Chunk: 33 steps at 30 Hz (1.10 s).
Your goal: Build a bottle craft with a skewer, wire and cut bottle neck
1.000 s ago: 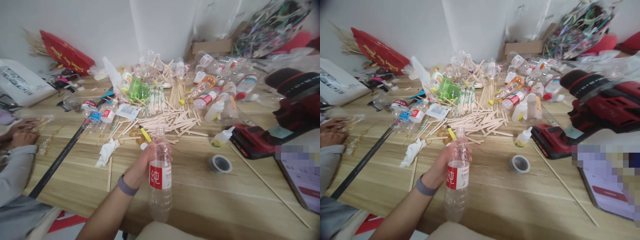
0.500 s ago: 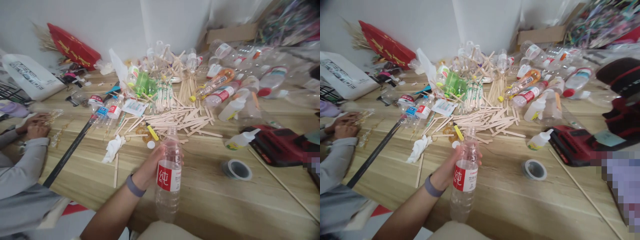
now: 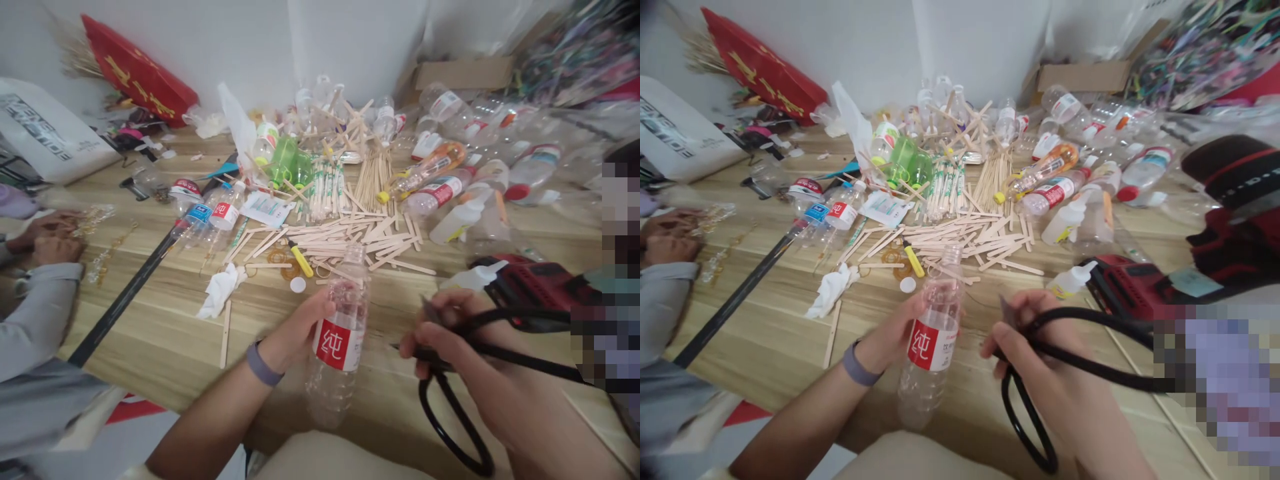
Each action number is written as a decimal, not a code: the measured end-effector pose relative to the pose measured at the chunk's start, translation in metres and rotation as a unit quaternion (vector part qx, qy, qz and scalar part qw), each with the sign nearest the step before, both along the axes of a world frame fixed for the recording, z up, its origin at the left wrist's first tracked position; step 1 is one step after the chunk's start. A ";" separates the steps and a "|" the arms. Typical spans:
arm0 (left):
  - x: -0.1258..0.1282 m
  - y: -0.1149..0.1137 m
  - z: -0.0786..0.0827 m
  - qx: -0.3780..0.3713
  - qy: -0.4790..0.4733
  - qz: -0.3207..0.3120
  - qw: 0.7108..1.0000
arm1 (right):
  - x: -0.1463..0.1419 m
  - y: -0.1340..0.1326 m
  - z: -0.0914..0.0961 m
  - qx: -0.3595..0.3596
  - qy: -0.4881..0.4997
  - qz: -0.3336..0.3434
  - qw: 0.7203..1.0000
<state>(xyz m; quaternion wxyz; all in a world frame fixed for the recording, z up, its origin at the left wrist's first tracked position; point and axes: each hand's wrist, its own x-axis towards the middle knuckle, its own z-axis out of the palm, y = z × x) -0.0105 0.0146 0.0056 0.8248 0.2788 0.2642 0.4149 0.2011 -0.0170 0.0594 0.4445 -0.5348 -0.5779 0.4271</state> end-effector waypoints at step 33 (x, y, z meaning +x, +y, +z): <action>-0.008 0.000 0.005 0.047 0.075 0.047 0.995 | -0.022 0.002 -0.008 0.377 -0.423 0.139 0.812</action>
